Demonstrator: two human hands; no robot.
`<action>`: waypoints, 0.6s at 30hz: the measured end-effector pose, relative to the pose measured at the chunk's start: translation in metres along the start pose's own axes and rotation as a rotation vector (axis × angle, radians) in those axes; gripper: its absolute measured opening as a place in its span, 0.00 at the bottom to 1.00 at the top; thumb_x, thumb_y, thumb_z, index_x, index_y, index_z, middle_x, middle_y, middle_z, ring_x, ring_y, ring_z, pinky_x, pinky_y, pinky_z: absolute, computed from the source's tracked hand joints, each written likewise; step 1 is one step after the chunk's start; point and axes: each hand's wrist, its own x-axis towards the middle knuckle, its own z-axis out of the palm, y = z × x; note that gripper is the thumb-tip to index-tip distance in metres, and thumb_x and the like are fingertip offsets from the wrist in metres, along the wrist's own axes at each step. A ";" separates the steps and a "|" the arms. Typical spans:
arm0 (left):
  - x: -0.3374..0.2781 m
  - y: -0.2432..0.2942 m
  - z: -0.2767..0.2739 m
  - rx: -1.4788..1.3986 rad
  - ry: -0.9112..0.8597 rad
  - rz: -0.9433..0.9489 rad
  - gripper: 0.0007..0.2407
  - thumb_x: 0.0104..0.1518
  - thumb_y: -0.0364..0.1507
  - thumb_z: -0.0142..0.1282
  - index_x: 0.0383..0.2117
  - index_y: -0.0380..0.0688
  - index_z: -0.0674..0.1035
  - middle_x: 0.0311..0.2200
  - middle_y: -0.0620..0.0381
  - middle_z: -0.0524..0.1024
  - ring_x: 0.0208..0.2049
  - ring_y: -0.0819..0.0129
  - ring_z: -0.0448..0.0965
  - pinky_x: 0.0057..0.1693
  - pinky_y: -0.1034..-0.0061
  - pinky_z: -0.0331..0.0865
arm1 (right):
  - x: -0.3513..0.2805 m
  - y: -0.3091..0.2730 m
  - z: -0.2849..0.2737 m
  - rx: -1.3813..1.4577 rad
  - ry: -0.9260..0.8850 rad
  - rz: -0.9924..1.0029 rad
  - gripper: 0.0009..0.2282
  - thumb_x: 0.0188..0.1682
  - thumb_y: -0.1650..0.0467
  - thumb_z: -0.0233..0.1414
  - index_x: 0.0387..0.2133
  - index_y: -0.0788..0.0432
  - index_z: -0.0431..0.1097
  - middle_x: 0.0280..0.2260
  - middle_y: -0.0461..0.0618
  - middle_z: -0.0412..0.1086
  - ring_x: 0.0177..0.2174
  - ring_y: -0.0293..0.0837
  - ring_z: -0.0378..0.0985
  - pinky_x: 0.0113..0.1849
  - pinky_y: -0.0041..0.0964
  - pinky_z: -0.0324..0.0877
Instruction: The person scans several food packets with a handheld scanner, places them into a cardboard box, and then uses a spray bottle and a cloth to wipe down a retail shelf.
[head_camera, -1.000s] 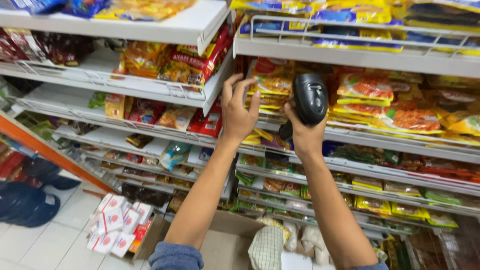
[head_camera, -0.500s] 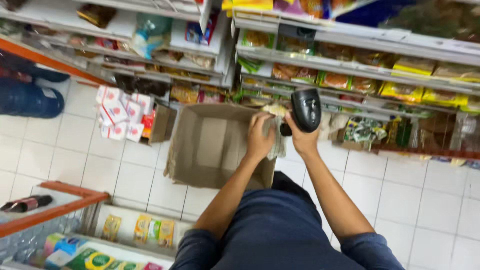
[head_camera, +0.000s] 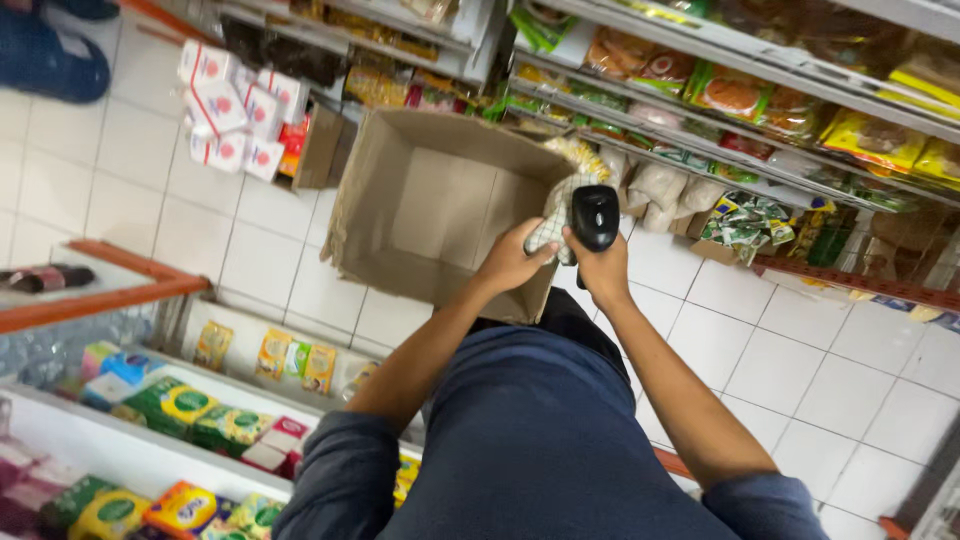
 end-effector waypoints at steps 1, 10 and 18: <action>-0.005 0.009 -0.008 0.016 0.018 0.038 0.21 0.58 0.38 0.62 0.52 0.38 0.76 0.45 0.42 0.78 0.47 0.49 0.80 0.53 0.67 0.72 | -0.006 -0.015 0.000 -0.028 -0.015 -0.029 0.10 0.47 0.70 0.64 0.35 0.64 0.73 0.28 0.45 0.73 0.27 0.34 0.71 0.30 0.33 0.69; -0.071 0.043 -0.077 -0.406 0.148 0.149 0.27 0.57 0.33 0.65 0.60 0.38 0.65 0.57 0.48 0.70 0.60 0.64 0.72 0.63 0.69 0.67 | -0.051 -0.093 0.040 0.067 -0.194 0.023 0.13 0.47 0.70 0.63 0.43 0.64 0.74 0.37 0.44 0.76 0.36 0.33 0.74 0.39 0.30 0.70; -0.127 -0.036 -0.131 -0.407 0.067 0.095 0.17 0.59 0.26 0.56 0.56 0.39 0.75 0.51 0.50 0.78 0.52 0.67 0.77 0.59 0.73 0.70 | -0.081 -0.046 0.121 0.105 -0.243 0.101 0.12 0.48 0.71 0.63 0.43 0.64 0.75 0.38 0.46 0.77 0.37 0.35 0.76 0.40 0.32 0.71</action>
